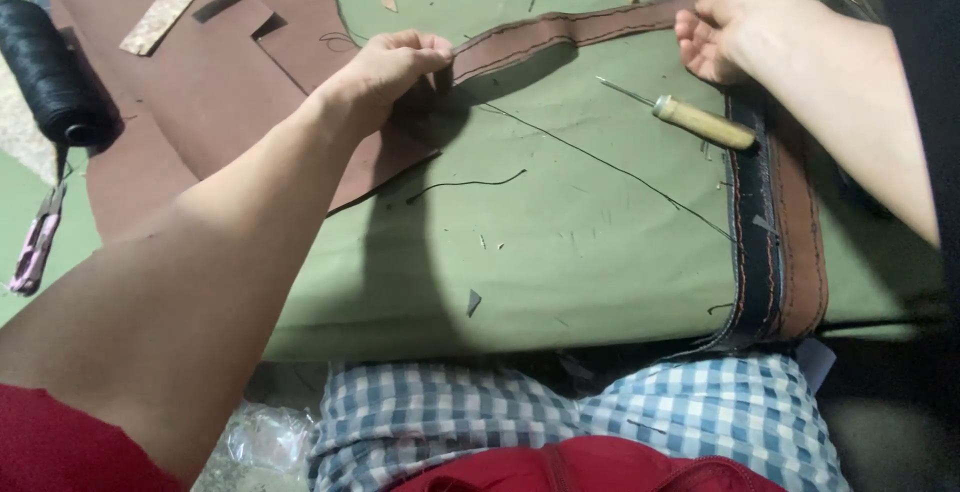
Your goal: Hand-stitching a leather belt using an awl to punch holes and a needle to pull thread through.
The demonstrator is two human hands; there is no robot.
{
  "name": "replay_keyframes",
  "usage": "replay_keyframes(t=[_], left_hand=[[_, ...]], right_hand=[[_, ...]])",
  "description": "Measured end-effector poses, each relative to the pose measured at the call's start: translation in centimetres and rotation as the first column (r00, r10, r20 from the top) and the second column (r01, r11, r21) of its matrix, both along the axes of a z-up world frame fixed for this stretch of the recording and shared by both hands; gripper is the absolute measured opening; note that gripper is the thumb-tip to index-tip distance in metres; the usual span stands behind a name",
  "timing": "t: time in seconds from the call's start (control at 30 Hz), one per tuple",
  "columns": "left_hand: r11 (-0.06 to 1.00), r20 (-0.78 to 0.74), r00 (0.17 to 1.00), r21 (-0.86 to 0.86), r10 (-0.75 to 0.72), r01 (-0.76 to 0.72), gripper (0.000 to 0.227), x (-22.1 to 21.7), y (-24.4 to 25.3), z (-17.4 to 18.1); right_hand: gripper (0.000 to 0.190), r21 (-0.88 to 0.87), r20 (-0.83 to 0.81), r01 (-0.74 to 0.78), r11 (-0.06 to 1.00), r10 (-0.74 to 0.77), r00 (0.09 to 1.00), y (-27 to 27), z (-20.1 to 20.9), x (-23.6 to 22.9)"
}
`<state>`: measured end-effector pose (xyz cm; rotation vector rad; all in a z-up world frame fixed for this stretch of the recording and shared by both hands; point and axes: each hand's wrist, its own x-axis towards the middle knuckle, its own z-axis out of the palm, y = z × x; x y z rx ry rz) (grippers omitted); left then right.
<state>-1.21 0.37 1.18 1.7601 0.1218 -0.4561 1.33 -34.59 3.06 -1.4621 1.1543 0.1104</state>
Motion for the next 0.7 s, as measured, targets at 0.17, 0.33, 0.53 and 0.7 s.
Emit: replay_keyframes(t=[0.17, 0.33, 0.53, 0.7], left_hand=[[0.993, 0.064, 0.997, 0.113, -0.044, 0.037, 0.003, 0.4, -0.4, -0.2], [0.991, 0.085, 0.988, 0.048, -0.131, 0.127, 0.007, -0.5, -3.8, 2.4], [0.961, 0.137, 0.962, 0.180, -0.236, 0.210, 0.022, 1.6, -4.6, -0.1], [0.932, 0.104, 0.949, 0.244, -0.299, 0.267, 0.012, 2.2, -2.3, 0.2]], right_hand=[[0.028, -0.283, 0.255, -0.088, 0.955, 0.163, 0.953, 0.3, -0.5, 1.6], [0.024, -0.376, 0.310, -0.155, 0.913, 0.282, 0.908, 1.1, -1.2, 1.8], [0.022, -0.516, 0.345, -0.260, 0.816, 0.476, 0.809, 1.3, -1.7, 1.8], [0.026, -0.641, 0.329, -0.356, 0.680, 0.663, 0.673, 2.9, -2.6, 1.1]])
